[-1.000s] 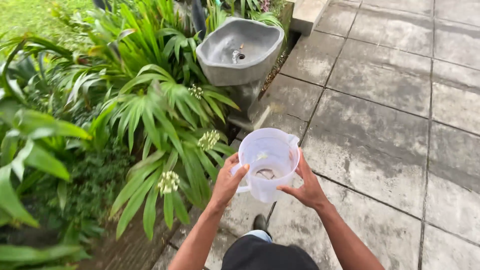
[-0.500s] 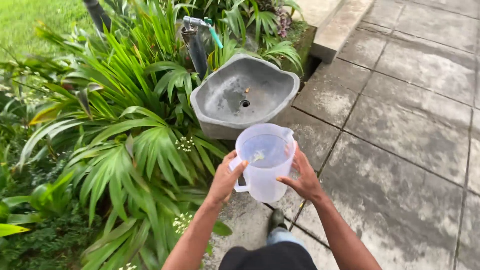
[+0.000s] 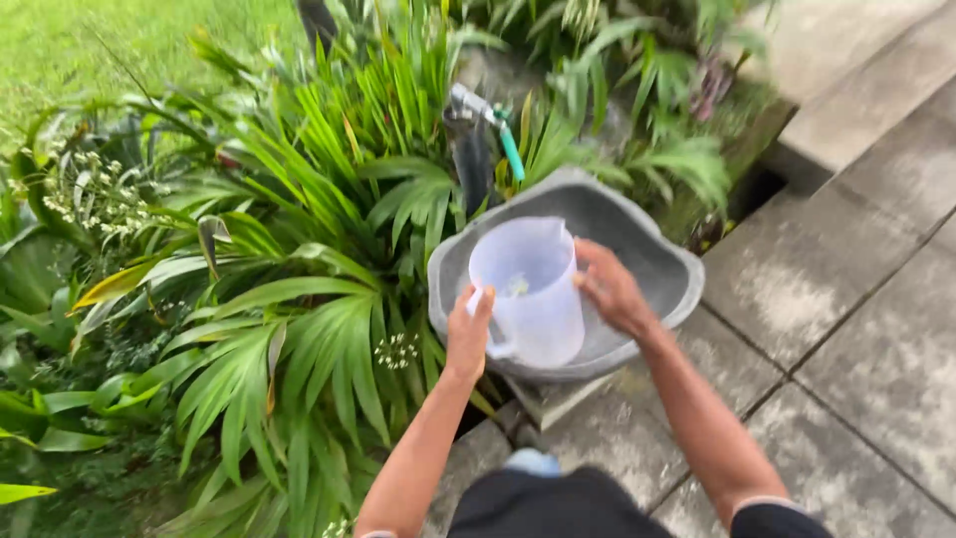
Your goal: Filling a plastic pitcher with water from an outdoor faucet and watering garden plants.
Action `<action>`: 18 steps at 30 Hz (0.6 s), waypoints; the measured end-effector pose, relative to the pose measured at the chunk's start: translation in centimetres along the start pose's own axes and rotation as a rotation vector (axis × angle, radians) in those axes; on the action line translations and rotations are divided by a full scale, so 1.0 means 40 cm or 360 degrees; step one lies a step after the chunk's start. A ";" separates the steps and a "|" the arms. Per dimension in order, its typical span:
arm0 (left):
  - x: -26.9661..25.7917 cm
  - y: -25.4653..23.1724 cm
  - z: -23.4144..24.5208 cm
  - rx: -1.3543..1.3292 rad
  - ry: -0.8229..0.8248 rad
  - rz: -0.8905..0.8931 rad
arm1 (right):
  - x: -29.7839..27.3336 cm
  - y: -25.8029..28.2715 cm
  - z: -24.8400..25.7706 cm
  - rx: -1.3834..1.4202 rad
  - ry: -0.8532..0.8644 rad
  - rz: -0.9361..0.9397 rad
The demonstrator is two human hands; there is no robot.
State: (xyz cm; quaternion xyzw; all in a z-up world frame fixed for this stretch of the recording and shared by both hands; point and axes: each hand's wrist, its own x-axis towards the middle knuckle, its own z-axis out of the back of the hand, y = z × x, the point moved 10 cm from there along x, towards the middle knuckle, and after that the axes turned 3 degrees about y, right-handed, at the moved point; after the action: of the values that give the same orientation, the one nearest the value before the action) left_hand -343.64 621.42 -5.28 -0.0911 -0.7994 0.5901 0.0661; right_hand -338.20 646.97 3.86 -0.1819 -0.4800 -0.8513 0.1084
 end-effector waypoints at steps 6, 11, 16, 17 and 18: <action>0.226 0.057 -0.019 -0.0143 -0.0237 0.0036 | 0.273 -0.144 0.023 0.0058 -0.0171 -0.0163; 0.324 0.191 0.006 0.0098 -0.0376 -0.0093 | 0.572 -0.177 -0.022 0.0272 -0.0095 -0.0107; 0.335 0.273 0.002 0.0414 -0.0606 -0.0112 | 0.766 -0.194 -0.110 0.0416 0.0144 -0.0002; 0.350 0.282 0.001 0.0397 -0.0632 -0.0145 | 0.792 -0.237 -0.123 0.0427 0.0151 -0.0082; 0.363 0.290 -0.002 0.0380 -0.0657 -0.0179 | 0.817 -0.279 -0.136 0.0434 0.0160 -0.0163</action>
State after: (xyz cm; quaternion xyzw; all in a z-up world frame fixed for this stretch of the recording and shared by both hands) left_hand -356.98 628.05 -16.39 0.0846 -0.7245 0.6819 -0.0556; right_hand -373.09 647.73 6.13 -0.0979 -0.5937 -0.7908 0.1125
